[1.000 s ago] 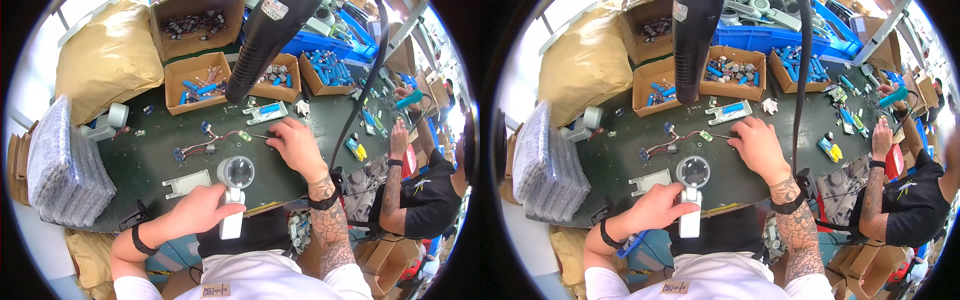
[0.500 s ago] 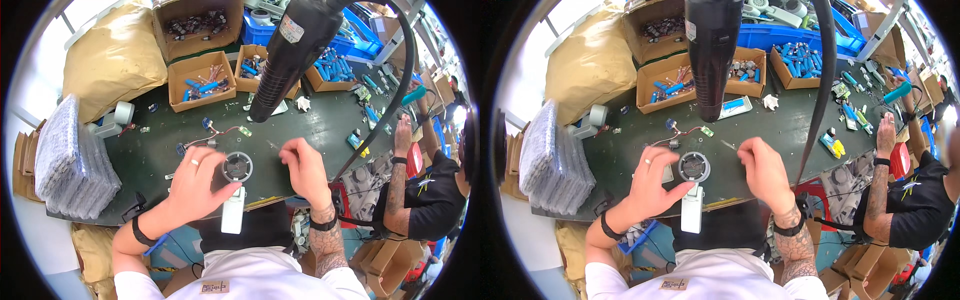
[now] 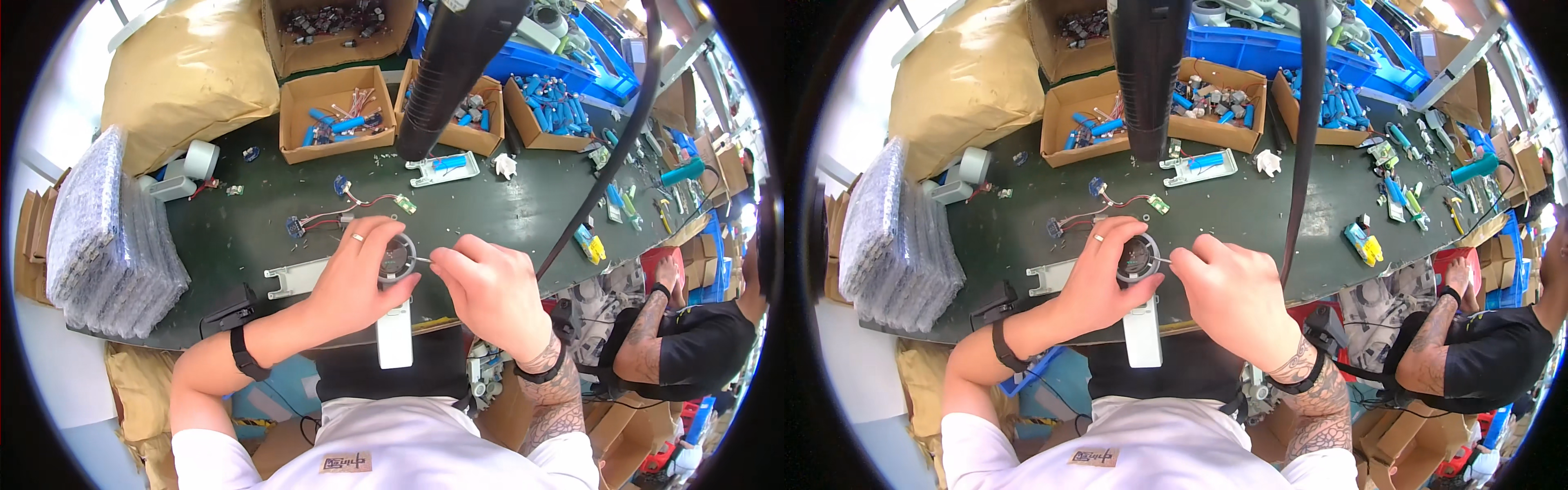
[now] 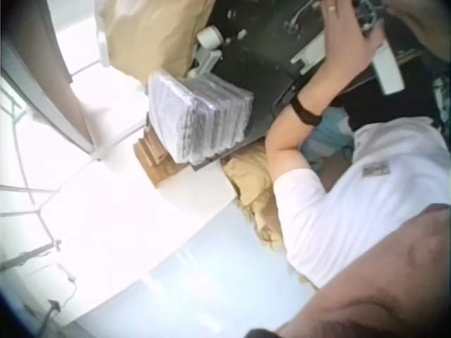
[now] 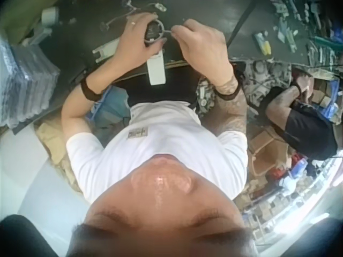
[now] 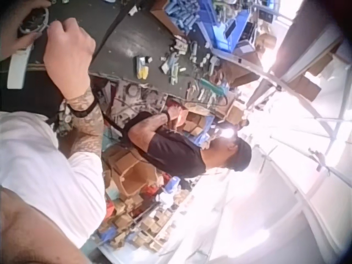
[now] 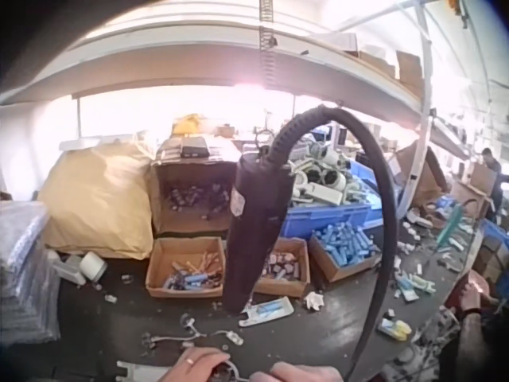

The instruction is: Assembling handheld electric fans by installing motors, batteries, and wiring into plastic housings.

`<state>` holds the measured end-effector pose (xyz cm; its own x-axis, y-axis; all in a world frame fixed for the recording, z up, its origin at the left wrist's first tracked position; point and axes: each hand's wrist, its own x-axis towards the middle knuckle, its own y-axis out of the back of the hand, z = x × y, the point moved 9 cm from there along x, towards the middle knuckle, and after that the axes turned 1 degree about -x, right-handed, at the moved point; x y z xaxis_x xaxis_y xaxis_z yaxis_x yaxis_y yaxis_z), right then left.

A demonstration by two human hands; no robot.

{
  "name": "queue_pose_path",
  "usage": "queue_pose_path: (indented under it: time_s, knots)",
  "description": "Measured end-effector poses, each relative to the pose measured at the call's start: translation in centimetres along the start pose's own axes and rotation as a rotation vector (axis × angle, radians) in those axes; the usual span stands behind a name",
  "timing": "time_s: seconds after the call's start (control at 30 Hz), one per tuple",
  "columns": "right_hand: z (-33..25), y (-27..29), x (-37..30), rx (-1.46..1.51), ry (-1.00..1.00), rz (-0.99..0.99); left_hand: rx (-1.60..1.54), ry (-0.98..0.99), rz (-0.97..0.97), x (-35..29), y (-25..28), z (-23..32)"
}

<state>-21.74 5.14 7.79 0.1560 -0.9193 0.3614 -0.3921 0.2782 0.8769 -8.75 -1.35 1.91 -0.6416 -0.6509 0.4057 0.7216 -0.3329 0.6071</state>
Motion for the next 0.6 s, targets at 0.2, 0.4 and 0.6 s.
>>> queue_pose_path:
  time_s: [0.2, 0.4, 0.6]
  knots:
    - [-2.0, -0.2, 2.0, -0.25, 0.048, -0.213, 0.035, -0.016, 0.013, -0.1, 0.0, 0.1]
    - [-2.5, -0.6, 3.1, -0.322, 0.037, -0.291, 0.075, -0.058, 0.006, 0.1, 0.0, 0.6]
    - [-0.4, -1.2, 2.9, -0.141, 0.017, -0.224, 0.044, -0.043, 0.012, -0.2, 0.0, 0.1]
